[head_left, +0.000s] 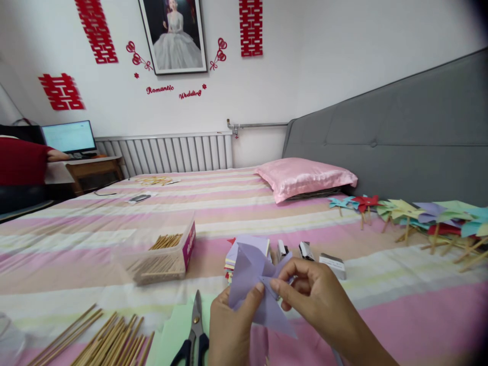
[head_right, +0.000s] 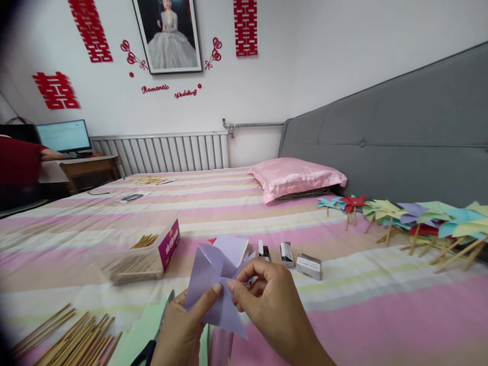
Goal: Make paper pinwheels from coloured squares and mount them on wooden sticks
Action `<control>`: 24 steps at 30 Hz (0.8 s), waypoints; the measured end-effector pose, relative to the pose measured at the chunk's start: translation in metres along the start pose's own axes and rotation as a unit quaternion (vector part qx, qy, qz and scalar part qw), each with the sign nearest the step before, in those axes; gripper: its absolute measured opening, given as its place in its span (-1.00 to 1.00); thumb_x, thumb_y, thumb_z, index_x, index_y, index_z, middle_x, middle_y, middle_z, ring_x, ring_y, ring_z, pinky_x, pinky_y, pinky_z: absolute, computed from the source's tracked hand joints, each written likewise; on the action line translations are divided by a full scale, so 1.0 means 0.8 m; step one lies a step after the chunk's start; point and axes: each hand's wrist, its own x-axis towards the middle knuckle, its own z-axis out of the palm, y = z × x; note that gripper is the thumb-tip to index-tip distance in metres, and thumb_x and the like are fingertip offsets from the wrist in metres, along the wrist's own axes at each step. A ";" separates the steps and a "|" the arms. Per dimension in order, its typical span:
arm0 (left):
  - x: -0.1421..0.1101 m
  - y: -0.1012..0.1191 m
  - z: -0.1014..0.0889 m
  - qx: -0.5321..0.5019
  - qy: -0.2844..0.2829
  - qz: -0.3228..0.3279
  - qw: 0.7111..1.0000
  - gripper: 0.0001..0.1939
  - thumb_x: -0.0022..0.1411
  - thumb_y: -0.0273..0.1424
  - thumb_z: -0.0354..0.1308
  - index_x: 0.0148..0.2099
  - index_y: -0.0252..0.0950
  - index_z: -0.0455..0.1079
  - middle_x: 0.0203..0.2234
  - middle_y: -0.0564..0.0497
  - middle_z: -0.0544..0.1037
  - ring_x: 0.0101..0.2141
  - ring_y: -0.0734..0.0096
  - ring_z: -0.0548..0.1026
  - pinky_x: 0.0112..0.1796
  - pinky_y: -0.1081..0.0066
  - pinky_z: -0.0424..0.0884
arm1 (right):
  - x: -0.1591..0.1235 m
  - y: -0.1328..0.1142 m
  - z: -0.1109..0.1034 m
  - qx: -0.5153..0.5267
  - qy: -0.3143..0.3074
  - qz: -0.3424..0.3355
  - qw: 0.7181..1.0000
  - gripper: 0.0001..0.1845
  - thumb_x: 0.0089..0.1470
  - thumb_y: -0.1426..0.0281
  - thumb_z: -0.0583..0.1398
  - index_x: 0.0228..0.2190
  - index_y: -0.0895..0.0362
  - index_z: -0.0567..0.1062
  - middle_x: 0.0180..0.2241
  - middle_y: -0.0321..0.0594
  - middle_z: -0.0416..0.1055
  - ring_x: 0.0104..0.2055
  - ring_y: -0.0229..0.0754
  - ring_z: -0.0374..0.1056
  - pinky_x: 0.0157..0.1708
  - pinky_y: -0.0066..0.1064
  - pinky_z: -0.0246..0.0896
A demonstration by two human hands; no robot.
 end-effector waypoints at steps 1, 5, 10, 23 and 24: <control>0.000 0.000 0.001 0.002 0.002 0.001 1.000 -0.75 -0.22 -0.32 0.37 -0.48 -0.41 0.54 -0.67 -0.01 0.55 -0.57 0.43 0.42 -0.50 0.50 0.33 | 0.000 0.001 0.000 -0.005 0.002 -0.001 1.000 -0.79 -0.09 0.31 0.24 -0.60 0.15 0.36 -0.70 -0.35 0.35 -0.61 -0.25 0.37 -0.59 -0.51 0.22; -0.003 0.003 0.004 0.015 0.015 0.005 1.000 -0.72 -0.25 -0.31 0.38 -0.47 -0.42 0.55 -0.68 -0.03 0.57 -0.59 0.41 0.44 -0.53 0.51 0.34 | 0.001 0.003 0.001 -0.015 0.011 -0.004 1.000 -0.79 -0.09 0.32 0.23 -0.61 0.15 0.34 -0.72 -0.36 0.33 -0.64 -0.26 0.35 -0.62 -0.52 0.19; -0.007 0.005 0.006 0.031 0.028 0.020 0.999 -0.74 -0.26 -0.31 0.39 -0.49 -0.40 0.55 -0.68 -0.02 0.57 -0.61 0.42 0.45 -0.55 0.52 0.34 | 0.002 0.003 0.000 -0.023 0.012 -0.005 1.000 -0.80 -0.10 0.33 0.23 -0.61 0.14 0.35 -0.72 -0.36 0.33 -0.64 -0.26 0.34 -0.63 -0.52 0.18; -0.006 -0.001 0.004 -0.004 0.002 0.012 1.000 -0.81 -0.16 -0.36 0.33 -0.48 -0.41 0.51 -0.64 -0.02 0.56 -0.57 0.41 0.41 -0.48 0.46 0.34 | -0.002 0.003 0.005 -0.063 0.024 -0.045 0.997 -0.80 -0.07 0.34 0.20 -0.61 0.13 0.32 -0.68 -0.39 0.26 -0.64 -0.30 0.23 -0.64 -0.52 0.09; -0.006 -0.001 0.004 -0.020 -0.011 0.008 1.000 -0.81 -0.14 -0.37 0.33 -0.46 -0.41 0.51 -0.63 -0.02 0.56 -0.57 0.42 0.41 -0.46 0.45 0.34 | -0.003 0.003 0.006 -0.063 0.028 -0.054 0.996 -0.82 -0.08 0.34 0.20 -0.59 0.12 0.31 -0.66 -0.40 0.25 -0.62 -0.30 0.23 -0.64 -0.52 0.10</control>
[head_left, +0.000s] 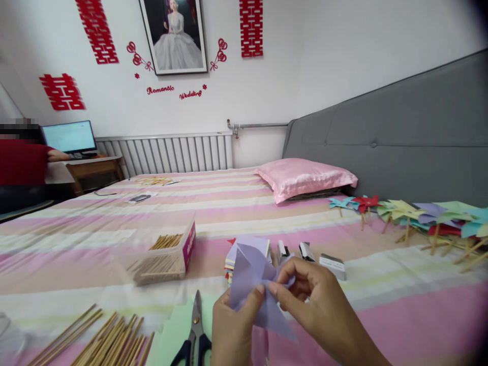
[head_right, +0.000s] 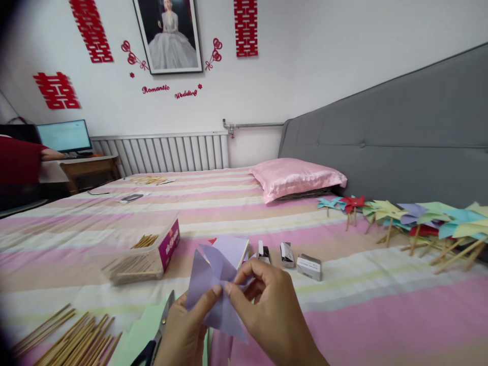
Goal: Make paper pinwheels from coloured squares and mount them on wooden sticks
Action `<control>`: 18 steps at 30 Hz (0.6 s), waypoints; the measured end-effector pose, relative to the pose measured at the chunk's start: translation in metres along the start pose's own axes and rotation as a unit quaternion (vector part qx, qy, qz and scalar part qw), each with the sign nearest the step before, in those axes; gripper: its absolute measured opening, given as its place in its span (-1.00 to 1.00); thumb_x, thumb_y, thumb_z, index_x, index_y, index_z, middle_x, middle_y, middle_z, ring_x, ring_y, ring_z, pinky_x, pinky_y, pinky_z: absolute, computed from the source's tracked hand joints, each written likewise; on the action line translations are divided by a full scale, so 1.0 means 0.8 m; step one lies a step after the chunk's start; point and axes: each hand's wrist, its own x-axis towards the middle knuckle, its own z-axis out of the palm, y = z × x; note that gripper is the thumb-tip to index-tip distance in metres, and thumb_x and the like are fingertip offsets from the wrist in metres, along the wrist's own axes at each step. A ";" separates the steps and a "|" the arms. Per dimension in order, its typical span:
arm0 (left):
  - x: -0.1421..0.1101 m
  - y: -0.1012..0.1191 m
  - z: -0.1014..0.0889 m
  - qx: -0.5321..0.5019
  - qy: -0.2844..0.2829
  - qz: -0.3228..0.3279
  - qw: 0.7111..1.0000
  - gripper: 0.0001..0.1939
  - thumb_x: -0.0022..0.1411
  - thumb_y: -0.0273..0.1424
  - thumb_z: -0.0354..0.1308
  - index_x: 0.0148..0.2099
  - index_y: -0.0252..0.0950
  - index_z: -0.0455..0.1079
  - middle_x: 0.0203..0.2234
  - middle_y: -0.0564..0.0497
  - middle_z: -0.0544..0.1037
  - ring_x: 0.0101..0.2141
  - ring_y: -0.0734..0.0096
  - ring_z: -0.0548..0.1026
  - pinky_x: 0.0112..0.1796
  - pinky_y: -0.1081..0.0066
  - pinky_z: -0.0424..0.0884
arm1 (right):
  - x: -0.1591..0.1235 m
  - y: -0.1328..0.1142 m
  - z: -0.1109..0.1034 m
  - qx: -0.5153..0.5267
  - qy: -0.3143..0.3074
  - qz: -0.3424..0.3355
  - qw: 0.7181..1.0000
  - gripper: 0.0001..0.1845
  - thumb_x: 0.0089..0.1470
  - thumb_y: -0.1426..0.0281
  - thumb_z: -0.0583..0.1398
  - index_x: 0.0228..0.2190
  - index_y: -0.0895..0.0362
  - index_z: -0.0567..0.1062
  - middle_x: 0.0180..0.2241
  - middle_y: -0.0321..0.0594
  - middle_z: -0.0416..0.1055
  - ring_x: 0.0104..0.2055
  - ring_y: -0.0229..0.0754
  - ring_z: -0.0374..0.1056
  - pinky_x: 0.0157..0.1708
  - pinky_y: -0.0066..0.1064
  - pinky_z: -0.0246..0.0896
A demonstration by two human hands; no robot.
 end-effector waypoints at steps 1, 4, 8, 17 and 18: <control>-0.001 0.000 0.000 -0.017 -0.010 -0.005 1.000 -0.83 -0.13 -0.38 0.32 -0.46 -0.41 0.51 -0.62 -0.02 0.56 -0.56 0.42 0.41 -0.46 0.45 0.34 | -0.001 0.000 0.001 0.000 0.006 -0.009 1.000 -0.83 -0.08 0.35 0.20 -0.57 0.12 0.30 -0.64 -0.40 0.25 -0.61 -0.30 0.23 -0.62 -0.52 0.12; -0.003 0.000 0.002 -0.054 -0.022 -0.022 0.998 -0.86 -0.12 -0.41 0.33 -0.47 -0.40 0.50 -0.64 -0.02 0.55 -0.57 0.44 0.42 -0.46 0.46 0.33 | -0.002 0.000 0.003 0.003 0.024 -0.024 0.999 -0.84 -0.10 0.37 0.21 -0.48 0.09 0.28 -0.56 -0.41 0.27 -0.57 -0.30 0.24 -0.57 -0.51 0.18; -0.004 -0.001 0.005 -0.067 -0.023 -0.033 0.997 -0.87 -0.13 -0.43 0.34 -0.46 -0.39 0.52 -0.63 -0.01 0.55 -0.58 0.45 0.42 -0.47 0.46 0.33 | -0.003 -0.002 0.003 0.023 0.024 -0.009 0.999 -0.82 -0.09 0.40 0.20 -0.41 0.07 0.27 -0.53 -0.41 0.29 -0.54 -0.30 0.23 -0.54 -0.50 0.20; -0.004 0.018 0.000 -0.035 -0.095 -0.079 0.992 -0.80 -0.13 -0.35 0.32 -0.46 -0.40 0.52 -0.65 -0.01 0.51 -0.57 0.45 0.39 -0.49 0.51 0.29 | 0.007 0.002 -0.018 0.165 -0.078 0.051 0.982 -0.71 -0.11 0.39 0.22 -0.34 0.07 0.22 -0.60 -0.48 0.20 -0.59 -0.35 0.15 -0.59 -0.54 0.05; -0.005 0.021 -0.002 -0.029 -0.101 -0.082 0.991 -0.80 -0.12 -0.33 0.31 -0.47 -0.39 0.51 -0.66 0.00 0.49 -0.59 0.46 0.38 -0.50 0.52 0.28 | 0.008 0.005 -0.020 0.179 -0.099 0.063 0.977 -0.68 -0.13 0.39 0.23 -0.32 0.07 0.21 -0.60 -0.48 0.21 -0.60 -0.35 0.14 -0.60 -0.54 0.04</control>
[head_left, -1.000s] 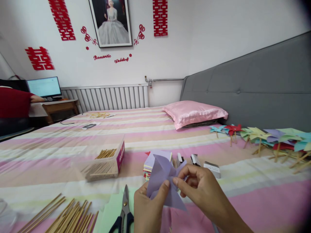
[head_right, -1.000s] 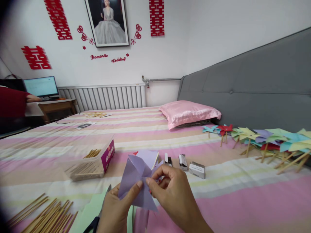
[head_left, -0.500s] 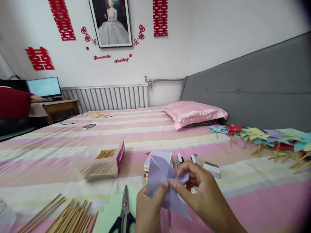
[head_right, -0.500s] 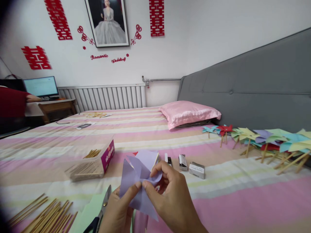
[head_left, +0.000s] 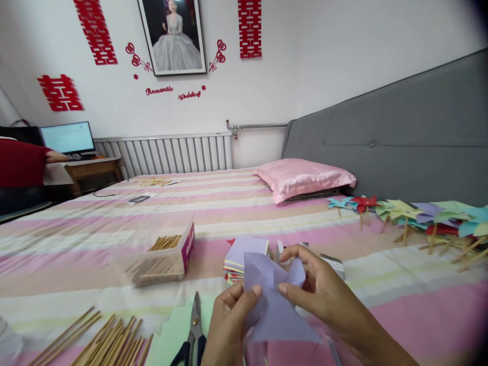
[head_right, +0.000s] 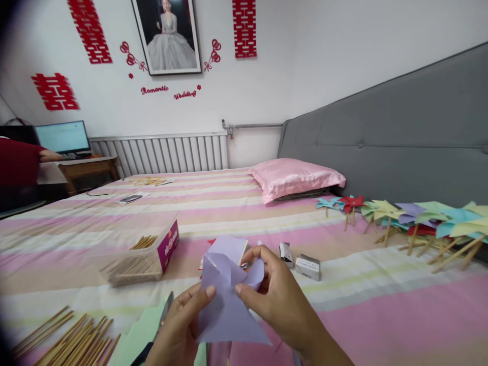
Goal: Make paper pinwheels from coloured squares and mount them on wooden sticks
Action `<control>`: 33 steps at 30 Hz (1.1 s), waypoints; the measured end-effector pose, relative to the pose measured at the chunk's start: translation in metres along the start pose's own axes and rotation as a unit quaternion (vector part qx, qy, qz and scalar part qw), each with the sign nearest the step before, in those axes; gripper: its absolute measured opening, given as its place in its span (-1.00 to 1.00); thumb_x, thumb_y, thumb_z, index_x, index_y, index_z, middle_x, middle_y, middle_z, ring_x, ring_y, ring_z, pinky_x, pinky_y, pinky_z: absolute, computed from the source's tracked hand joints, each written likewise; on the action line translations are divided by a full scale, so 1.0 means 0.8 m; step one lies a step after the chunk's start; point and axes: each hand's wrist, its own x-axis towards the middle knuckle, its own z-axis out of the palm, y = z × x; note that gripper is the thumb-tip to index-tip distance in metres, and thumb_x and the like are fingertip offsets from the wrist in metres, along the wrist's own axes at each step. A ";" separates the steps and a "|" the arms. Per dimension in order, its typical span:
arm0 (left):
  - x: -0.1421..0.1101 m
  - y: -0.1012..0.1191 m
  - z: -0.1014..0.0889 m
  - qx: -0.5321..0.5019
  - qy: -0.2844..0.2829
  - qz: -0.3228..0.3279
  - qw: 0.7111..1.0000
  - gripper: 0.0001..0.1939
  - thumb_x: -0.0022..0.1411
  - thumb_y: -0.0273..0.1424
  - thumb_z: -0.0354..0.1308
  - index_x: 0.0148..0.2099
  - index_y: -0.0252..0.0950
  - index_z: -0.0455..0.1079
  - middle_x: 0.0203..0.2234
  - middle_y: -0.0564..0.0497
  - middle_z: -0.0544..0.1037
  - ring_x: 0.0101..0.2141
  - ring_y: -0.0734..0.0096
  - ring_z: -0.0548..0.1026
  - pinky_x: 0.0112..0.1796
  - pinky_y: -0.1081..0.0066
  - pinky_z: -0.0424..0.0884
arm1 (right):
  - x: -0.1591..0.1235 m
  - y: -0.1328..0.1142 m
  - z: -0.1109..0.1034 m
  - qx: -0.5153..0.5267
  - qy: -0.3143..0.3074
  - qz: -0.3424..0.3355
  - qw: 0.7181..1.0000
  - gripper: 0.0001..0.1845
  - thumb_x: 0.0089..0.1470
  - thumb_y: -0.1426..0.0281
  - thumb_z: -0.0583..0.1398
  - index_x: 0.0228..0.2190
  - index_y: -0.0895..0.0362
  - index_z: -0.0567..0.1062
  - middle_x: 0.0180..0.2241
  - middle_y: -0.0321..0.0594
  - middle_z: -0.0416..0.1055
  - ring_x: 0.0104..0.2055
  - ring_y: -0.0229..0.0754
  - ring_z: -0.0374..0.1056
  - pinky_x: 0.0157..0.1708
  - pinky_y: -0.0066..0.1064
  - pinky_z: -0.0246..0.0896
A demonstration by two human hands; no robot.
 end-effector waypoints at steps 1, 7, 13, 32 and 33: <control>-0.001 0.003 -0.001 0.008 -0.006 -0.003 1.000 -0.79 -0.11 -0.31 0.30 -0.47 -0.38 0.52 -0.67 0.01 0.48 -0.59 0.46 0.37 -0.52 0.53 0.27 | 0.001 0.002 -0.003 0.008 -0.017 0.013 1.000 -0.66 -0.15 0.38 0.24 -0.31 0.06 0.21 -0.60 -0.48 0.22 -0.61 -0.36 0.14 -0.61 -0.55 0.03; 0.000 0.002 -0.004 0.079 -0.064 -0.023 0.995 -0.70 -0.15 -0.27 0.30 -0.41 -0.43 0.56 -0.66 -0.05 0.51 -0.59 0.42 0.38 -0.49 0.50 0.24 | 0.002 0.010 -0.008 0.007 -0.046 0.032 0.998 -0.57 -0.21 0.42 0.24 -0.25 0.07 0.22 -0.60 -0.48 0.22 -0.62 -0.37 0.13 -0.63 -0.57 0.02; 0.008 -0.011 -0.010 0.132 -0.049 -0.014 0.990 -0.74 -0.21 -0.30 0.32 -0.49 -0.43 0.51 -0.66 -0.04 0.47 -0.60 0.39 0.34 -0.47 0.43 0.25 | 0.000 0.009 -0.006 0.003 -0.065 0.027 0.997 -0.53 -0.25 0.44 0.24 -0.23 0.07 0.22 -0.57 -0.46 0.27 -0.61 -0.36 0.17 -0.63 -0.58 0.01; 0.011 -0.011 -0.007 0.117 0.023 0.012 0.993 -0.79 -0.25 -0.39 0.32 -0.48 -0.42 0.56 -0.68 -0.04 0.53 -0.60 0.38 0.40 -0.44 0.42 0.32 | 0.003 0.007 -0.003 -0.039 -0.026 -0.020 0.999 -0.33 -0.18 0.46 0.23 -0.02 0.05 0.12 -0.40 -0.31 0.46 -0.43 -0.22 0.39 -0.46 -0.44 0.21; 0.012 -0.012 -0.008 0.114 0.042 0.016 0.992 -0.78 -0.25 -0.38 0.32 -0.47 -0.42 0.56 -0.68 -0.04 0.53 -0.60 0.38 0.40 -0.44 0.41 0.32 | 0.004 0.006 -0.004 -0.043 -0.014 -0.026 0.999 -0.31 -0.18 0.44 0.24 0.00 0.05 0.11 -0.36 -0.29 0.45 -0.39 -0.20 0.39 -0.43 -0.41 0.22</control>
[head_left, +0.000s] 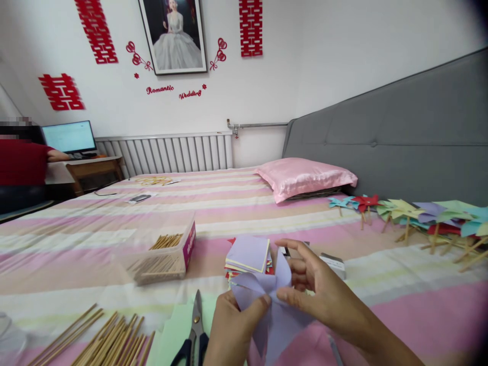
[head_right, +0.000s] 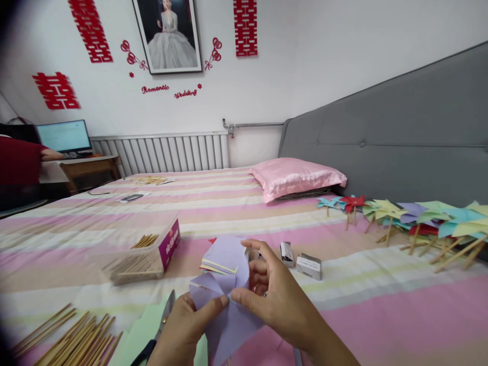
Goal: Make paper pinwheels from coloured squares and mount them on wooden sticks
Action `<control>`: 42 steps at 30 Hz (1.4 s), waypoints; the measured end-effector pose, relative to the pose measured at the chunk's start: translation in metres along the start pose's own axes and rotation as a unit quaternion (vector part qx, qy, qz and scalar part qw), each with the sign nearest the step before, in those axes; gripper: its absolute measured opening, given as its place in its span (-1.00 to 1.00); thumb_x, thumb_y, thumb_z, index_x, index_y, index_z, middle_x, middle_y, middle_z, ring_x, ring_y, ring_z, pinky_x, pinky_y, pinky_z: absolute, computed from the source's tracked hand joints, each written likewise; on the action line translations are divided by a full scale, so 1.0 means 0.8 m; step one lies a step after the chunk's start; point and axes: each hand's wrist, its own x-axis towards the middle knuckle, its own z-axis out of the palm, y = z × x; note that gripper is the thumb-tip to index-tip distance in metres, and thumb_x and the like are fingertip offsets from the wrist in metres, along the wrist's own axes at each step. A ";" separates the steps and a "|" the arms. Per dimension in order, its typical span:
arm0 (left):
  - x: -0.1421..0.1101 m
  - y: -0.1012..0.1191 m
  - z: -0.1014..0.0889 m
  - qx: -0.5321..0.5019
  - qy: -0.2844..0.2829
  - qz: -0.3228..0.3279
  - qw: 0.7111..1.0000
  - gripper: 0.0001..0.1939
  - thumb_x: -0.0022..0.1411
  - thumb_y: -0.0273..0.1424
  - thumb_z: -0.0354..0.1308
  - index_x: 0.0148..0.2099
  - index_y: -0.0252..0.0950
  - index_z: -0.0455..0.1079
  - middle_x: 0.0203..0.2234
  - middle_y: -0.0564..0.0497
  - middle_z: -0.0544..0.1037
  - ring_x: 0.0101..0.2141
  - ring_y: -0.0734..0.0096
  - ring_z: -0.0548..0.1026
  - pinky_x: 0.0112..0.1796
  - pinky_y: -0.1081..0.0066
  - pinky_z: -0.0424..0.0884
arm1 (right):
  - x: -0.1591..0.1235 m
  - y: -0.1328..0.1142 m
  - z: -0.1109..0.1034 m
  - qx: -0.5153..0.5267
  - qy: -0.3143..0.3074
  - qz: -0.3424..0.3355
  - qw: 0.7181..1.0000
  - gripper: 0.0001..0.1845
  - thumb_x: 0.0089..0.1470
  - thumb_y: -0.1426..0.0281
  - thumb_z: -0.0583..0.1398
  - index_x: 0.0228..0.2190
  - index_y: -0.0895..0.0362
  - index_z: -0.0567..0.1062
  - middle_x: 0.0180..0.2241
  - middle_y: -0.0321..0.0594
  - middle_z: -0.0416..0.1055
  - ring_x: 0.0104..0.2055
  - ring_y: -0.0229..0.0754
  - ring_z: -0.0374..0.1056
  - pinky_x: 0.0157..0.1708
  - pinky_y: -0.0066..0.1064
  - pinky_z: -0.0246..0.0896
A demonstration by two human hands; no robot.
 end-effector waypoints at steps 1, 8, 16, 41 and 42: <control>0.001 0.000 -0.001 -0.006 0.019 0.000 1.000 -0.76 -0.25 -0.38 0.32 -0.46 -0.42 0.56 -0.67 -0.04 0.54 -0.59 0.36 0.41 -0.44 0.40 0.32 | 0.000 -0.001 -0.001 -0.010 0.017 -0.008 1.000 -0.29 -0.18 0.43 0.26 0.01 0.04 0.12 -0.31 -0.26 0.43 -0.34 -0.19 0.39 -0.40 -0.38 0.24; 0.001 0.004 -0.008 -0.041 0.106 -0.007 0.994 -0.73 -0.20 -0.39 0.32 -0.36 -0.42 0.53 -0.59 -0.04 0.59 -0.50 0.32 0.49 -0.44 0.46 0.30 | -0.005 -0.015 -0.005 -0.061 0.114 -0.078 0.989 -0.70 -0.07 0.35 0.23 -0.22 0.07 0.38 -0.31 -0.23 0.38 -0.27 -0.17 0.34 -0.33 -0.38 0.28; -0.001 0.006 -0.012 -0.122 0.109 -0.008 0.986 -0.77 -0.09 -0.42 0.28 -0.31 -0.39 0.47 -0.55 0.00 0.58 -0.52 0.42 0.48 -0.48 0.51 0.31 | -0.018 -0.014 0.004 -0.152 -0.119 -0.015 0.981 -0.76 -0.10 0.54 0.18 -0.36 0.07 0.56 -0.57 -0.30 0.48 -0.54 -0.25 0.40 -0.52 -0.50 0.26; -0.009 0.007 0.008 -0.170 0.106 0.051 0.978 -0.92 -0.09 -0.49 0.29 -0.44 -0.37 0.48 -0.65 0.08 0.51 -0.53 0.48 0.45 -0.50 0.55 0.31 | -0.001 0.004 0.032 0.040 0.012 -0.002 0.999 -0.87 -0.17 0.41 0.33 -0.58 0.21 0.50 -0.61 -0.29 0.41 -0.55 -0.25 0.39 -0.53 -0.51 0.25; -0.009 0.005 0.008 -0.166 0.114 0.054 0.978 -0.91 -0.10 -0.48 0.29 -0.44 -0.37 0.48 -0.63 0.07 0.52 -0.53 0.49 0.44 -0.50 0.55 0.31 | -0.002 0.003 0.032 0.045 0.017 -0.004 0.999 -0.86 -0.18 0.41 0.33 -0.58 0.21 0.48 -0.57 -0.28 0.42 -0.54 -0.25 0.39 -0.51 -0.51 0.27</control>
